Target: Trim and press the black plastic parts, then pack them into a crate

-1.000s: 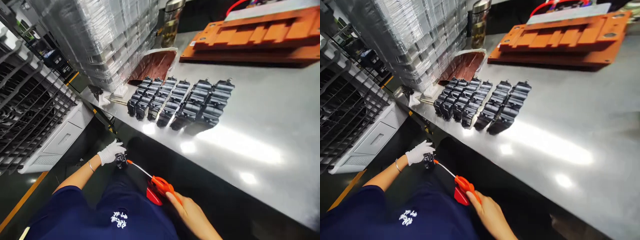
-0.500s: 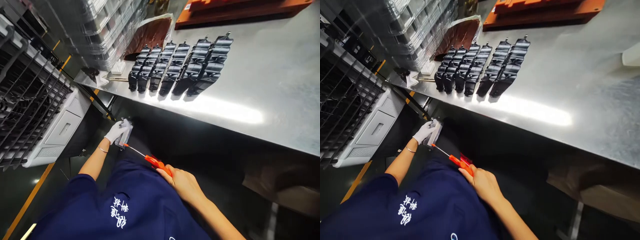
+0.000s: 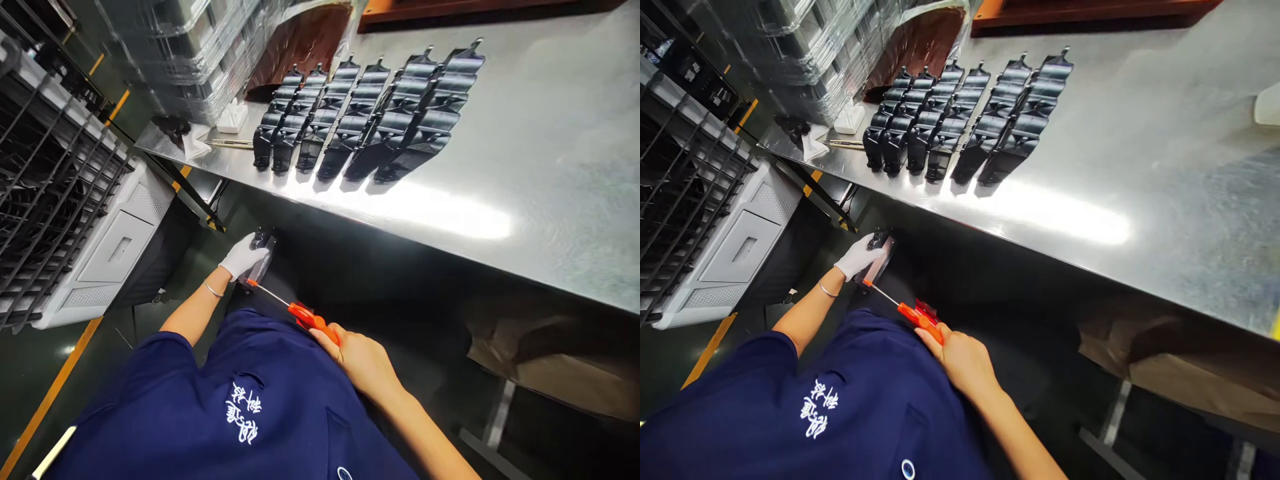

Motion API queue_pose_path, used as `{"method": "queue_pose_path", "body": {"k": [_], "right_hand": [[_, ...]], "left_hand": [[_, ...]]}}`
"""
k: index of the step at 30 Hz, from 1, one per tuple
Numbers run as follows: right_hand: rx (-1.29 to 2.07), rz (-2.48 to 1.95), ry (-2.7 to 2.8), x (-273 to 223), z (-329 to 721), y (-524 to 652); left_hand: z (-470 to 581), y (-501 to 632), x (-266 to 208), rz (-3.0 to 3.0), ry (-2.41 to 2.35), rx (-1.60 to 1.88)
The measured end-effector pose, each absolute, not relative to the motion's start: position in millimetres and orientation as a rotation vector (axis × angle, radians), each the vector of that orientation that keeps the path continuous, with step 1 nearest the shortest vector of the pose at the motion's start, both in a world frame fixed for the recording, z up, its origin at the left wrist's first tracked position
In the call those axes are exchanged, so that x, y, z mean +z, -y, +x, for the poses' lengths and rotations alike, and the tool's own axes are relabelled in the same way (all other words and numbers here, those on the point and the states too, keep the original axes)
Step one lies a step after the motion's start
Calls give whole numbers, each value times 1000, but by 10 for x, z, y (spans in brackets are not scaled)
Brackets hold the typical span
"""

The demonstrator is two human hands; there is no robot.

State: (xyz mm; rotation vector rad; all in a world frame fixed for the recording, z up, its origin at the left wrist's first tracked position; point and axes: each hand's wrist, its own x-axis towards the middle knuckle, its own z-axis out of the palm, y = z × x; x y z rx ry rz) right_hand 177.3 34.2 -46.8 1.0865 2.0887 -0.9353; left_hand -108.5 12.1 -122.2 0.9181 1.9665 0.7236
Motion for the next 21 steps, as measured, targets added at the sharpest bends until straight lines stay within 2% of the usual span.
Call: {"method": "queue_pose_path", "body": {"k": [10,17,21], "right_hand": [[-869,1382,-2057,-602,1963,-596],[-909,1365,-2036,-649,1976,-621],[-938,1358,-2034,-649,1988,-607]], "left_hand": [[-1073,-78,-1046,901,-1788,720],[-1106,19,-1003,1005,-1811,567],[-1172,91,-1078,761,-1699,764]]}}
